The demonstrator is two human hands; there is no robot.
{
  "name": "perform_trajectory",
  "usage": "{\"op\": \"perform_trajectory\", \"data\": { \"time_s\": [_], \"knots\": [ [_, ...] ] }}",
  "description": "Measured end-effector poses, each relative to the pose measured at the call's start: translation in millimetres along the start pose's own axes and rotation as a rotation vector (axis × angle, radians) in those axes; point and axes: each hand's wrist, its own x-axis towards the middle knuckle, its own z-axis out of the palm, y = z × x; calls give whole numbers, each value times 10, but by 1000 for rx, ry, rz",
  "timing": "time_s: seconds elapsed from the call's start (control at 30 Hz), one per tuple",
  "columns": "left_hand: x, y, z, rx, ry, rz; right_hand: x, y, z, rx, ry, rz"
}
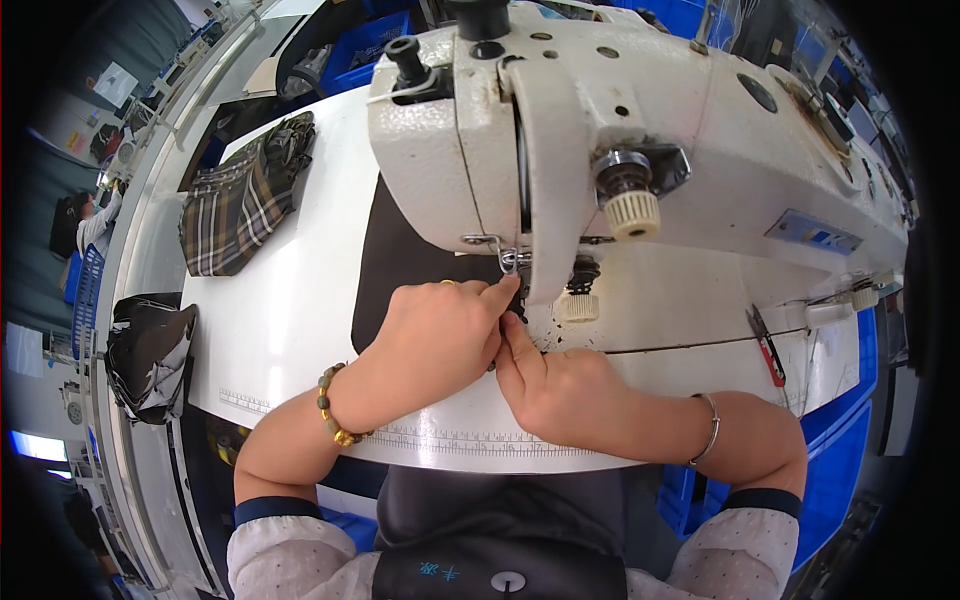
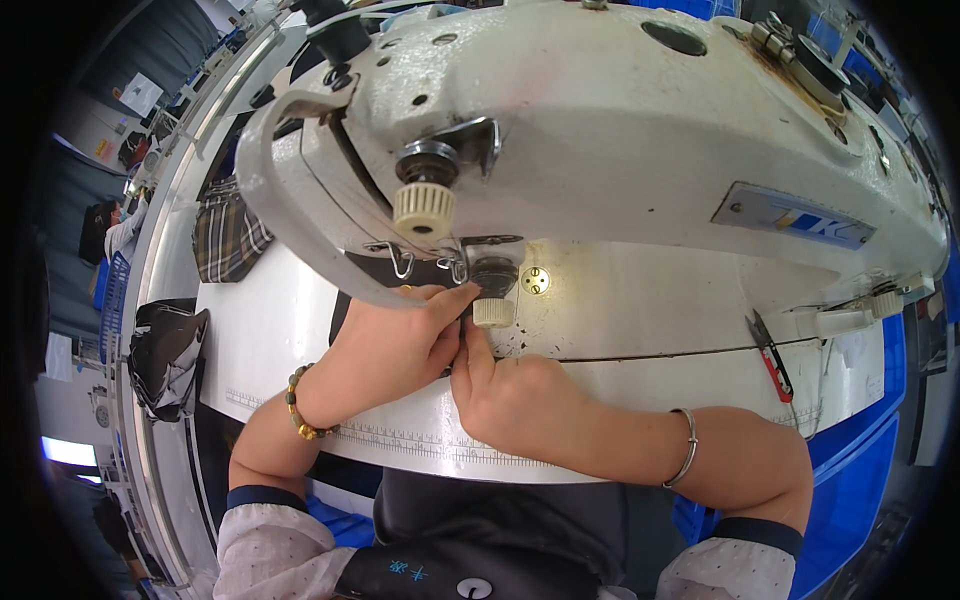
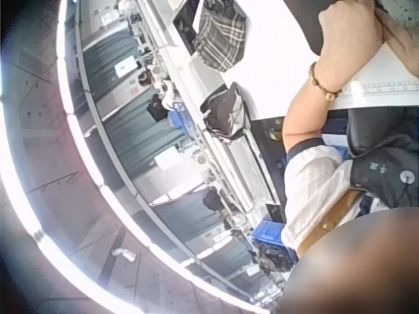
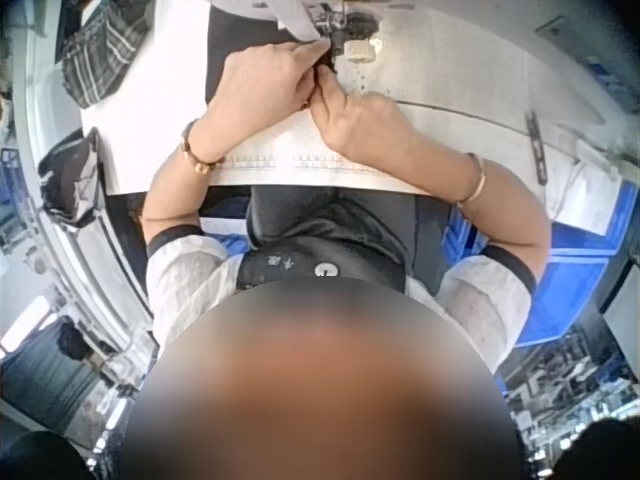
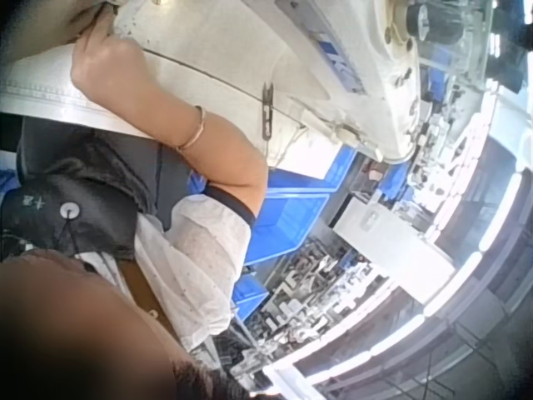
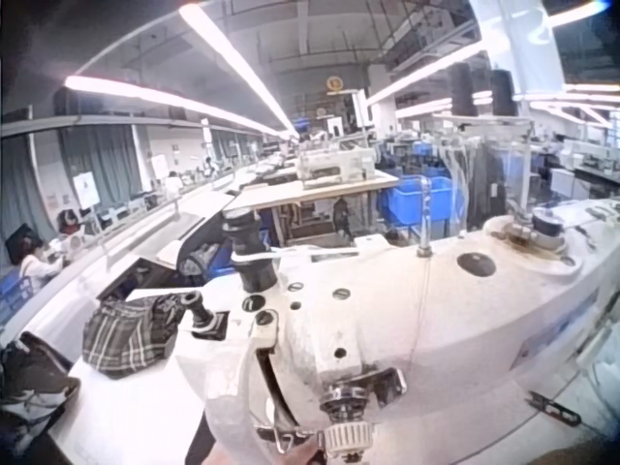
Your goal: Sewing together components of a leather or fabric bag using an industrial sewing machine.
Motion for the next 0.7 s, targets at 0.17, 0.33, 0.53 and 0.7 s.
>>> {"op": "perform_trajectory", "data": {
  "time_s": [0.17,0.33,0.53,0.7],
  "knots": [
    [-64,36,-230,-132,-95,-45,4,35,1,61,-21,41],
    [-128,-1,-158,-152,78,91,-51,-11,3,130,-7,11],
    [-200,111,-51,-11,73,121,-88,-110,-80,147,12,-11],
    [-190,108,-44,-19,55,125,-88,-94,-74,196,20,3]
  ]
}}
